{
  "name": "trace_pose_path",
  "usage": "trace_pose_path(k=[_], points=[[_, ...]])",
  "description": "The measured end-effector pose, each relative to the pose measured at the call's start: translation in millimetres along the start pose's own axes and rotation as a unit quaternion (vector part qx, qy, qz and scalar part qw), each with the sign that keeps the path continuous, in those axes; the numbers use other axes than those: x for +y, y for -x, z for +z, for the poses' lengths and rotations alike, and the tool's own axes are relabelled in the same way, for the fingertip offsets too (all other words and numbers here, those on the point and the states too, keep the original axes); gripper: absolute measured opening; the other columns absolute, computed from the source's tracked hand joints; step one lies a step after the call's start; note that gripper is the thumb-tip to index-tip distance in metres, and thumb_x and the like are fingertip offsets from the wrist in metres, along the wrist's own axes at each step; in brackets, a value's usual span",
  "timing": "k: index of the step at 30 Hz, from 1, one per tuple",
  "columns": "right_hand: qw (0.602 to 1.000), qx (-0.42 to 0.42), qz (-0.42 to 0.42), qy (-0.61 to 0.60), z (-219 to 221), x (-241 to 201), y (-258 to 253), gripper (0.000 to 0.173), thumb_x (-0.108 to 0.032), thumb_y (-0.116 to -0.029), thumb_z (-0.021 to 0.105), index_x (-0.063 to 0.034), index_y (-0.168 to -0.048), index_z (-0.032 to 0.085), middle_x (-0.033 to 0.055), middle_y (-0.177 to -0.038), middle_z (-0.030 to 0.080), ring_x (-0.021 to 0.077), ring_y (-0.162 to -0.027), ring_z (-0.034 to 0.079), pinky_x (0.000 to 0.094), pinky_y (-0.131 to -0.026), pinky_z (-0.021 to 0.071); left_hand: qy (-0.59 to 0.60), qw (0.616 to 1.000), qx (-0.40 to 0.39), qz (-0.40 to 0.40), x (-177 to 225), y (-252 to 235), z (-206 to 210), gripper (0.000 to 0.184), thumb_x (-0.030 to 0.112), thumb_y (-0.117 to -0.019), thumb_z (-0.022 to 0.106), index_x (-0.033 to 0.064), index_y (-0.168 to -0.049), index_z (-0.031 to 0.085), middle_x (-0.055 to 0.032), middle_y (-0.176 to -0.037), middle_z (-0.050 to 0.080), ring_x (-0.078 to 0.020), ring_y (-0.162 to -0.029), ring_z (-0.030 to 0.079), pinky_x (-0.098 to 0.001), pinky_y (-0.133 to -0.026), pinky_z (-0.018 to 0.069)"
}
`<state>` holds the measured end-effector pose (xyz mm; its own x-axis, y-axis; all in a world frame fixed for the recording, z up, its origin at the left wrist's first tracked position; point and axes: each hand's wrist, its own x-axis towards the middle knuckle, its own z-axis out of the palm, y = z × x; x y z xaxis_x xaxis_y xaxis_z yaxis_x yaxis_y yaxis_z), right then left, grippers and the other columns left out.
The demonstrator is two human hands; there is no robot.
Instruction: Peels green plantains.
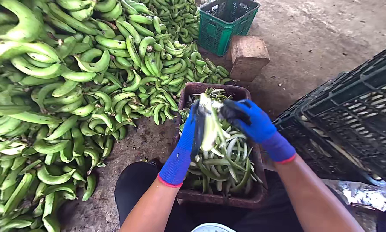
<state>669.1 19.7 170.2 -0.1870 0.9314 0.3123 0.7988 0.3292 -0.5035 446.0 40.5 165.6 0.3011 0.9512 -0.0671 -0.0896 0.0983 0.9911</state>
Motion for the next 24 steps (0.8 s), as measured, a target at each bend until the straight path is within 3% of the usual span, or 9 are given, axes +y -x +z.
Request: trace_pose_path(k=[2,6,9,10,12,16,19,22,24], points=[[0.999,0.012,0.044,0.01,-9.3,9.6,-6.1,0.054,-0.014,-0.0941,0.066,-0.0141,-0.147,0.056,0.0228,-0.129,0.061,0.0403,-0.113,0.063,0.0612,-0.093,0.0516,0.003,0.997,-0.063,-0.033,3.8,-1.4,6.2,0.045,0.033,-0.1095,0.035,0.0163,-0.151,0.041,-0.0061,-0.115,0.064,-0.0086,-0.09,0.064,-0.029,-0.079,0.0555],[0.994,0.013,0.105,0.001,0.4,0.4,-2.6,0.052,-0.018,-0.099,0.063,-0.017,-0.15,0.053,0.0243,-0.128,0.062,0.0424,-0.112,0.063,0.0635,-0.09,0.0504,-0.009,0.995,-0.094,-0.026,-5.3,-9.9,1.0,0.046,0.032,-0.1093,0.034,0.0132,-0.15,0.043,-0.0083,-0.122,0.063,-0.0098,-0.097,0.064,-0.031,-0.086,0.0542],[0.989,0.02,0.145,-0.002,-3.3,-0.9,-1.4,0.05,-0.018,-0.1035,0.057,-0.0141,-0.152,0.05,0.0258,-0.131,0.06,0.0432,-0.115,0.061,0.0646,-0.094,0.048,-0.041,0.988,-0.149,-0.022,-6.7,-9.3,6.0,0.044,0.029,-0.1093,0.035,0.0127,-0.149,0.045,-0.0084,-0.125,0.063,-0.0107,-0.102,0.063,-0.0326,-0.09,0.053],[0.99,0.023,0.14,0.002,-4.5,0.5,0.7,0.05,-0.017,-0.1027,0.057,-0.0136,-0.152,0.05,0.0256,-0.13,0.06,0.0428,-0.114,0.061,0.0639,-0.093,0.0484,-0.047,0.989,-0.139,-0.028,-6.7,-10.3,7.2,0.044,0.03,-0.1096,0.035,0.0137,-0.149,0.045,-0.0089,-0.128,0.062,-0.0117,-0.105,0.063,-0.034,-0.092,0.0522],[0.995,0.018,0.097,0.006,-1.9,-1.8,9.4,0.053,-0.014,-0.0964,0.062,-0.0111,-0.149,0.053,0.0263,-0.128,0.061,0.0442,-0.113,0.062,0.0641,-0.091,0.0503,-0.033,0.997,-0.064,-0.032,-14.1,-13.3,4.6,0.043,0.032,-0.11,0.035,0.0174,-0.149,0.046,-0.0076,-0.122,0.064,-0.0112,-0.097,0.063,-0.0333,-0.085,0.0535],[0.999,0.014,-0.024,0.043,21.5,-10.7,28.9,0.049,-0.04,-0.0931,0.062,-0.0177,-0.136,0.068,0.0199,-0.118,0.069,0.0402,-0.105,0.067,0.0592,-0.087,0.0544,0.076,0.992,0.097,-0.017,-27.7,-19.7,-4.6,0.046,0.043,-0.1095,0.036,0.0213,-0.15,0.043,-0.0037,-0.127,0.061,-0.01,-0.105,0.061,-0.0333,-0.089,0.0529],[0.995,0.051,-0.051,0.071,29.7,-14.5,32.5,0.045,-0.041,-0.0913,0.063,-0.0186,-0.129,0.073,0.0203,-0.113,0.07,0.0419,-0.099,0.068,0.0591,-0.081,0.0547,0.109,0.977,0.182,-0.004,-22.0,-22.8,1.1,0.052,0.053,-0.107,0.037,0.0238,-0.15,0.043,-0.0041,-0.128,0.062,-0.0122,-0.106,0.062,-0.0364,-0.089,0.0535],[0.996,0.054,-0.003,0.064,20.0,-19.3,26.9,0.047,-0.033,-0.0905,0.065,-0.0146,-0.133,0.069,0.0227,-0.118,0.068,0.0432,-0.103,0.067,0.0609,-0.082,0.054,0.093,0.984,0.152,0.03,-18.2,-20.0,7.1,0.049,0.044,-0.1095,0.035,0.0205,-0.152,0.04,-0.0045,-0.129,0.06,-0.0097,-0.106,0.061,-0.0334,-0.09,0.0532],[0.997,0.022,0.067,0.02,7.1,-18.5,17.9,0.05,-0.02,-0.0934,0.064,-0.0135,-0.143,0.061,0.0242,-0.125,0.065,0.0438,-0.109,0.065,0.0637,-0.086,0.0524,0.044,0.995,0.087,0.03,-12.2,-15.6,11.3,0.046,0.039,-0.1102,0.034,0.018,-0.15,0.042,-0.0046,-0.121,0.062,-0.0081,-0.096,0.062,-0.0308,-0.083,0.0543]])
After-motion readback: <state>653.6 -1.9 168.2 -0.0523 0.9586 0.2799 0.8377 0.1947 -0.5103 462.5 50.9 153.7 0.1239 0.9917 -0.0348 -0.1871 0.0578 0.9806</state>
